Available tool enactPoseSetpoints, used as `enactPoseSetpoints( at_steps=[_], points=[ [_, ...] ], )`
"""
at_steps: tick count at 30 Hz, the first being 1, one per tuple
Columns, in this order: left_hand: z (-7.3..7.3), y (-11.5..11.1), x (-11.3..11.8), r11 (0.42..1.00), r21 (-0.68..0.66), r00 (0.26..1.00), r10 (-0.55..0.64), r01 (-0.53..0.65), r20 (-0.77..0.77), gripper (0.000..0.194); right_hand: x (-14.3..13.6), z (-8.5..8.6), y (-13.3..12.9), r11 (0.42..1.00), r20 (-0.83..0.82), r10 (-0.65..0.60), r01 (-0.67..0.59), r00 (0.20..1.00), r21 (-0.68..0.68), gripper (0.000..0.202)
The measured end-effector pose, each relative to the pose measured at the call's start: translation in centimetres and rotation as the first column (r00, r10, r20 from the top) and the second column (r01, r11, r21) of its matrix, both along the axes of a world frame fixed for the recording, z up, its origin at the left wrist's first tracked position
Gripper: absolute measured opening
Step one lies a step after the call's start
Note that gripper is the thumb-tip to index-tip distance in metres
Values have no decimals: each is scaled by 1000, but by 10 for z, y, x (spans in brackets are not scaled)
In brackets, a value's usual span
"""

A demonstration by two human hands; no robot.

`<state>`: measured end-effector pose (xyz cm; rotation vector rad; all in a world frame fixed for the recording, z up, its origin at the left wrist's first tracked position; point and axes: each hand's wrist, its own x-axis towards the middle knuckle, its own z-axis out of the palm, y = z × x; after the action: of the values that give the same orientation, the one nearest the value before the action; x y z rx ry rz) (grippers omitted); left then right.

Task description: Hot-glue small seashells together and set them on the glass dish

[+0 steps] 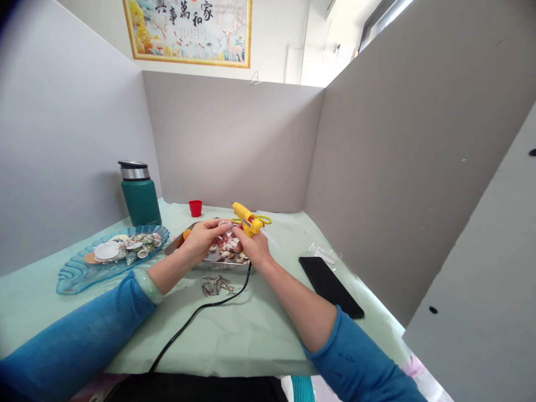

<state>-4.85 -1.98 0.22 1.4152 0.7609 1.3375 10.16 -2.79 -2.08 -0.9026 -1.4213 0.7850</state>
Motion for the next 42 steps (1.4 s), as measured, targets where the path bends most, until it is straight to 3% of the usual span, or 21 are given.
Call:
enactPoseSetpoints(
  at_steps=[8, 19, 42],
  points=[
    [1, -1, -1, 1000, -13, 999, -27, 27, 27, 30, -1, 0, -1, 1000, -24, -1, 2, 1000, 10, 25],
    [0, 10, -8, 958, -234, 962, -105, 166, 254, 20, -4, 5, -2, 998, -208, 36, -47, 978, -50, 29],
    [5, 8, -8, 885, -375, 922, -132, 274, 364, 4, -4, 3, 1, 997, -205, 42, -56, 978, -61, 30]
  ],
)
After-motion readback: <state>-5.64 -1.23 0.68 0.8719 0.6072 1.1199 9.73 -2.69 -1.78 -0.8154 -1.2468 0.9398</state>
